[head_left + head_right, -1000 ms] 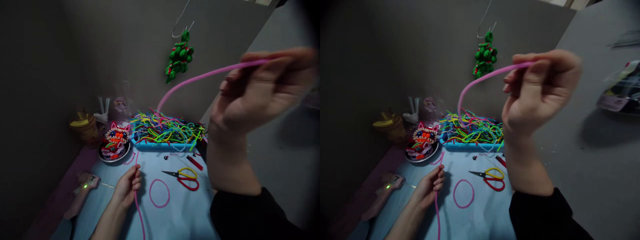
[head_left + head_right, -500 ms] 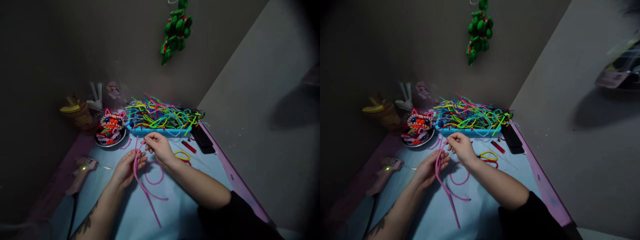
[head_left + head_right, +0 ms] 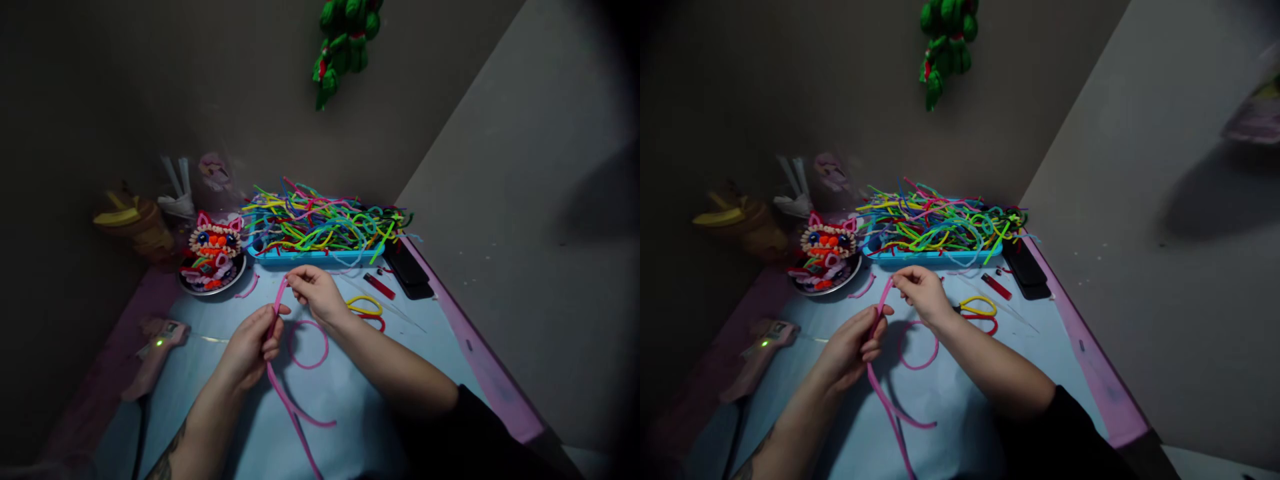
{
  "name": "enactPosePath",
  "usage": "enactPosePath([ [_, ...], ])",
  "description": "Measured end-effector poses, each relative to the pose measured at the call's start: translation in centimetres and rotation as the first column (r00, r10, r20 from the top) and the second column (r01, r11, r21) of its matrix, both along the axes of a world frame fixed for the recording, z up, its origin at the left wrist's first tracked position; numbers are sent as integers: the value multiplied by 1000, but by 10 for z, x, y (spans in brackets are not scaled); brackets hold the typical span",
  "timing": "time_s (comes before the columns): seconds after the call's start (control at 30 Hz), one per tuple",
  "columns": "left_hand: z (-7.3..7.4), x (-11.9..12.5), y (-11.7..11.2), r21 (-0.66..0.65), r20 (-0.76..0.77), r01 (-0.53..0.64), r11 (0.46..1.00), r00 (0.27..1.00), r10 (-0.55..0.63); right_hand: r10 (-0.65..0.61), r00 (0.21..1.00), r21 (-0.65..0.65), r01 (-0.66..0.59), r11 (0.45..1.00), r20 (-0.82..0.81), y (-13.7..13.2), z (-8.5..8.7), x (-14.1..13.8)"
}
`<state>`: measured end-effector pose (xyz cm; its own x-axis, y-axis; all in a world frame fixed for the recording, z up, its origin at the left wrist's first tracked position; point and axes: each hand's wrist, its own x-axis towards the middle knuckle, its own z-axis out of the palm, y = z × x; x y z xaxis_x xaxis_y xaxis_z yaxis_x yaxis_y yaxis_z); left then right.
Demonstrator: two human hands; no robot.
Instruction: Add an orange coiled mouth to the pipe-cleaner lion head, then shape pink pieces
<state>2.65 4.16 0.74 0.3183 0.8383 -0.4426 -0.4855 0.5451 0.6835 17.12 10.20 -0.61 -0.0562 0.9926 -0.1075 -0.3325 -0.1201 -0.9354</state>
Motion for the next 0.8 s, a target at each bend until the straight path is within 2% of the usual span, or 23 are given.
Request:
enactPosePath([
  [0.17, -1, 1, -2, 17, -13, 66, 998, 998, -66, 78, 996, -46, -80, 996, -35, 2, 5, 6],
  [0.27, -1, 2, -2, 27, -15, 82, 996, 997, -82, 120, 992, -31, -121, 992, -26, 2, 7, 9],
  [0.47, 0, 2, -1, 35, -17, 50, 998, 999, -49, 154, 974, 107, -172, 979, 164, -1, 4, 10],
  [0.6, 0, 1, -1, 33, -10, 25, 999, 1000, -25, 166, 938, 216, -238, 947, 304, -6, 3, 9],
  [0.8, 0, 1, -1, 38, -18, 18, 999, 1000, -18, 197, 906, 300, -319, 899, 373, -8, 2, 10],
])
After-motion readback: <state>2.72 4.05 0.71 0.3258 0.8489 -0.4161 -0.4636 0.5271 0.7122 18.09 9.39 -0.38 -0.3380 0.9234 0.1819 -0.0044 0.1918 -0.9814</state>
